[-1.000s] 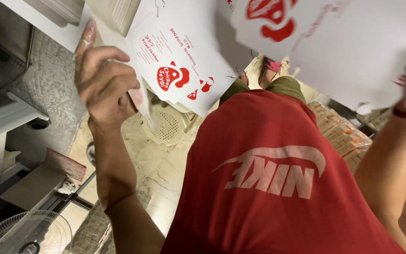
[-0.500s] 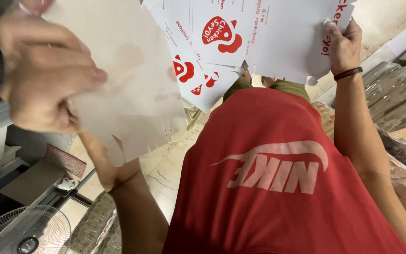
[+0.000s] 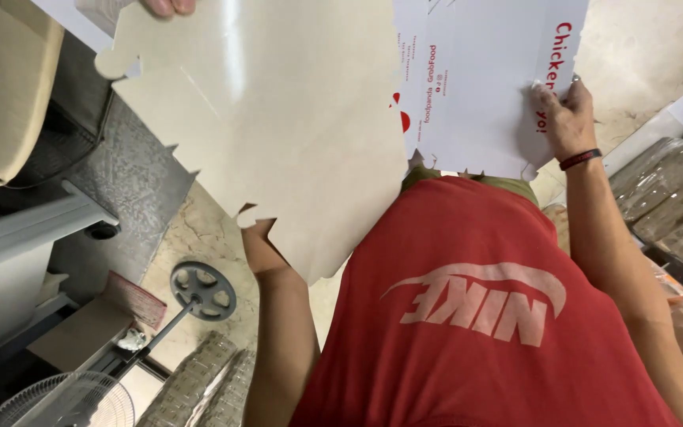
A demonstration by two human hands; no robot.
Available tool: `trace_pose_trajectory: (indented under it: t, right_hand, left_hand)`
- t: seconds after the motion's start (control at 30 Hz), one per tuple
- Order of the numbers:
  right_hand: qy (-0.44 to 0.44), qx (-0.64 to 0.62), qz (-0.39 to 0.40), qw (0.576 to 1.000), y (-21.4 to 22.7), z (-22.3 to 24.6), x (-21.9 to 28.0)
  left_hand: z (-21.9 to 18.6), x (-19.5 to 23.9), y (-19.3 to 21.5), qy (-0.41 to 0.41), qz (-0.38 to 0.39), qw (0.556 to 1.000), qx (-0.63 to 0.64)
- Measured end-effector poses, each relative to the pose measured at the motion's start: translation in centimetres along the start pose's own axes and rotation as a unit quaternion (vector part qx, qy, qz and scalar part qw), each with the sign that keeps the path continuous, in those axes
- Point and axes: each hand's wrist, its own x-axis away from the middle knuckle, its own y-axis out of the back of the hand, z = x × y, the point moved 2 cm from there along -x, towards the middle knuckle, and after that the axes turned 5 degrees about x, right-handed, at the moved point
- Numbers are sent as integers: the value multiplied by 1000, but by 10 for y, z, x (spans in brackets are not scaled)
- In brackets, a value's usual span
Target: The person repeatedly assembles flat-packed cardboard boxes by folding and interlocking the flaps. They handle multiple boxes one at a time, folding the sides and locking the tabs to form a finished box, then placing it aside.
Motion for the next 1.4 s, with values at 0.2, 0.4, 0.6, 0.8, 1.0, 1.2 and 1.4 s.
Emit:
trace_pose_trajectory:
  t: [0.2, 0.4, 0.6, 0.8, 1.0, 1.2, 1.4]
  right_hand:
    - [82, 36, -7, 996, 4, -14, -8]
    - [14, 14, -14, 1000, 7, -23, -8]
    - [-30, 15, -16, 999, 6, -5, 2]
    - [-31, 10, -9, 999, 6, -2, 5]
    - [-31, -27, 10, 999, 1, -8, 1]
    - [8, -45, 21, 999, -20, -26, -28]
    - [173, 153, -86, 969, 1, 88, -12]
  left_hand:
    - [-9, 16, -24, 117, 92, 989, 1]
    - [7, 14, -25, 167, 122, 978, -1]
    - [1, 5, -31, 158, 181, 970, -36]
    - [-1, -5, -35, 147, 238, 957, -69]
    - [0, -25, -38, 133, 301, 939, -97]
    - [9, -32, -50, 132, 374, 910, -122]
    - [4, -14, -85, 121, 446, 878, -125]
